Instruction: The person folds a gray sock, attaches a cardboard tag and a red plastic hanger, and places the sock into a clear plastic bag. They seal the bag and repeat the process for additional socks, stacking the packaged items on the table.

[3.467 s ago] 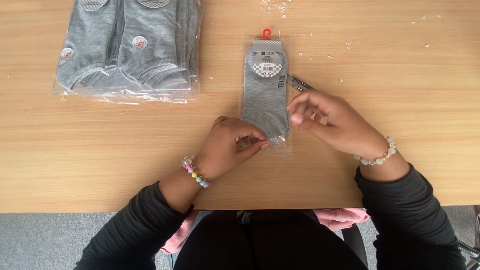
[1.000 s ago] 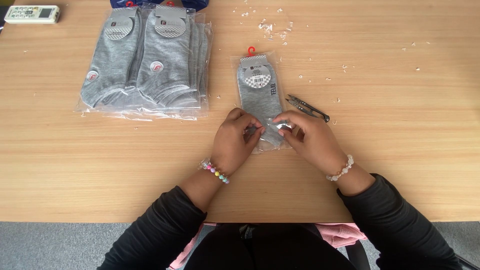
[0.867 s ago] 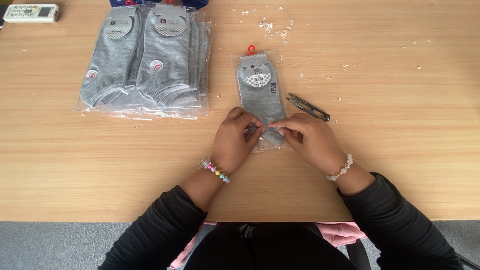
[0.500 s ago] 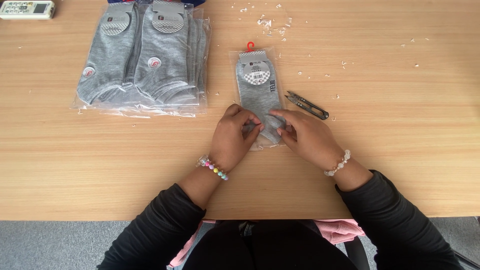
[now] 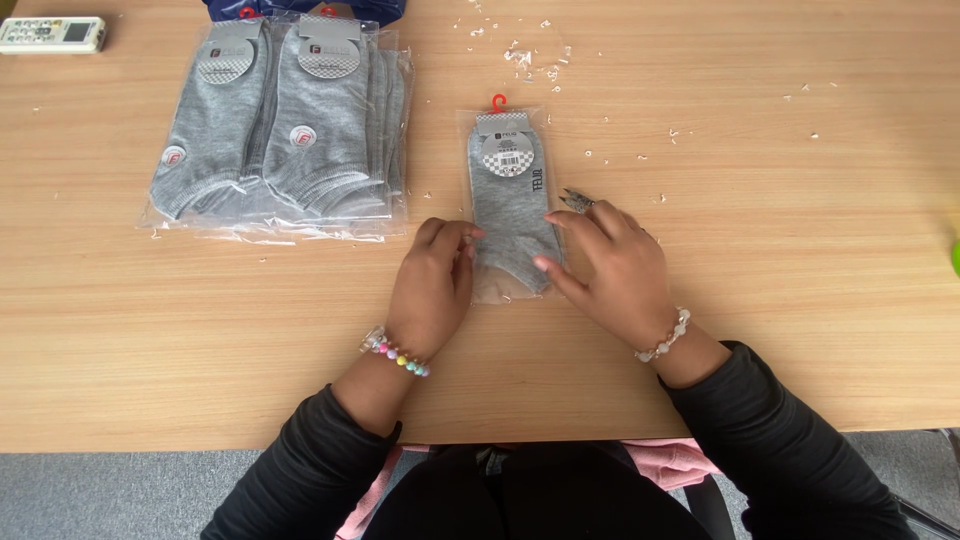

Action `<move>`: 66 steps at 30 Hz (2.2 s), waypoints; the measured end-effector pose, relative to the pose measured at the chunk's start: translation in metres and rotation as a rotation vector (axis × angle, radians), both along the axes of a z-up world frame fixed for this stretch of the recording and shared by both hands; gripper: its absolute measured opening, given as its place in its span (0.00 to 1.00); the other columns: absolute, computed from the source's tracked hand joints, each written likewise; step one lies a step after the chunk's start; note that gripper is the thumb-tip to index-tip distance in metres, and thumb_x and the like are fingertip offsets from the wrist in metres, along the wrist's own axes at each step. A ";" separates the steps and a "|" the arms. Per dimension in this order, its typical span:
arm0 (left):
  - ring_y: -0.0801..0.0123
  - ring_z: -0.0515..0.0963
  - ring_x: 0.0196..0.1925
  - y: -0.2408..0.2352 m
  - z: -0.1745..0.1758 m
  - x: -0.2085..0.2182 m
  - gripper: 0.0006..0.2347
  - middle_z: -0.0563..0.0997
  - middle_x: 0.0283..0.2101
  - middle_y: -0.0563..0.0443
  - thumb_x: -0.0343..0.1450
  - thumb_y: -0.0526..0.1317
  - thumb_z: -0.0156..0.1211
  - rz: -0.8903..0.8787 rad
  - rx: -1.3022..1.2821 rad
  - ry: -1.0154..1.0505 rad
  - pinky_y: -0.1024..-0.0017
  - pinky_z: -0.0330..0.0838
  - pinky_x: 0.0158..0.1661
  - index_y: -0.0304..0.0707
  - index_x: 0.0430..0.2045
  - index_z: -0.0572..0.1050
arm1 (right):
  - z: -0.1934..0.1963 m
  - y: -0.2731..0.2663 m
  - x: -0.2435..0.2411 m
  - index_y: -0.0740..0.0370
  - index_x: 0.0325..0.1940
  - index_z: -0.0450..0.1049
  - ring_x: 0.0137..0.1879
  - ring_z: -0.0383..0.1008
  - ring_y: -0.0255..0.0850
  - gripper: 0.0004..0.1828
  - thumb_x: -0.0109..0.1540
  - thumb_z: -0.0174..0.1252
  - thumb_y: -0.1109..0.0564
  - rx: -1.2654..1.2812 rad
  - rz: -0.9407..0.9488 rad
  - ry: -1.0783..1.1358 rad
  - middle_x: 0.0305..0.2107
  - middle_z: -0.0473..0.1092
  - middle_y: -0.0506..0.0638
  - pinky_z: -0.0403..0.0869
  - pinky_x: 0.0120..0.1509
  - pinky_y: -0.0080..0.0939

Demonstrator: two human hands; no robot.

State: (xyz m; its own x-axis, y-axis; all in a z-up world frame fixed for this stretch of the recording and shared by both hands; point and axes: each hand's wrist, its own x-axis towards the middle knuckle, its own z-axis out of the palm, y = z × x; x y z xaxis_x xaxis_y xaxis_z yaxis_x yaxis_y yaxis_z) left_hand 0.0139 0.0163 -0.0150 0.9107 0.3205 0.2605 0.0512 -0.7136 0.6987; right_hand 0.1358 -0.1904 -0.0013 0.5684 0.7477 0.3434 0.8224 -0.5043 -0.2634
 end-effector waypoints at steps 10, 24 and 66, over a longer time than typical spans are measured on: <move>0.52 0.86 0.35 0.016 -0.011 -0.001 0.10 0.78 0.35 0.43 0.77 0.34 0.49 0.072 0.064 0.129 0.62 0.82 0.32 0.37 0.51 0.71 | -0.035 0.019 -0.021 0.48 0.65 0.71 0.53 0.74 0.53 0.30 0.64 0.55 0.34 -0.078 0.223 -0.368 0.48 0.69 0.55 0.74 0.52 0.49; 0.29 0.69 0.65 -0.011 0.012 0.005 0.38 0.58 0.68 0.13 0.77 0.60 0.35 -0.305 -1.274 0.145 0.45 0.68 0.60 0.20 0.72 0.40 | -0.037 0.008 -0.014 0.60 0.71 0.57 0.57 0.75 0.46 0.23 0.74 0.35 0.49 0.971 0.158 1.006 0.56 0.69 0.56 0.79 0.59 0.49; 0.49 0.74 0.63 0.295 0.151 0.047 0.37 0.58 0.76 0.48 0.79 0.67 0.43 0.799 -0.268 0.300 0.56 0.67 0.60 0.49 0.73 0.35 | -0.006 0.004 -0.025 0.49 0.67 0.64 0.57 0.69 0.38 0.24 0.66 0.54 0.53 0.410 0.082 0.738 0.62 0.57 0.50 0.75 0.60 0.39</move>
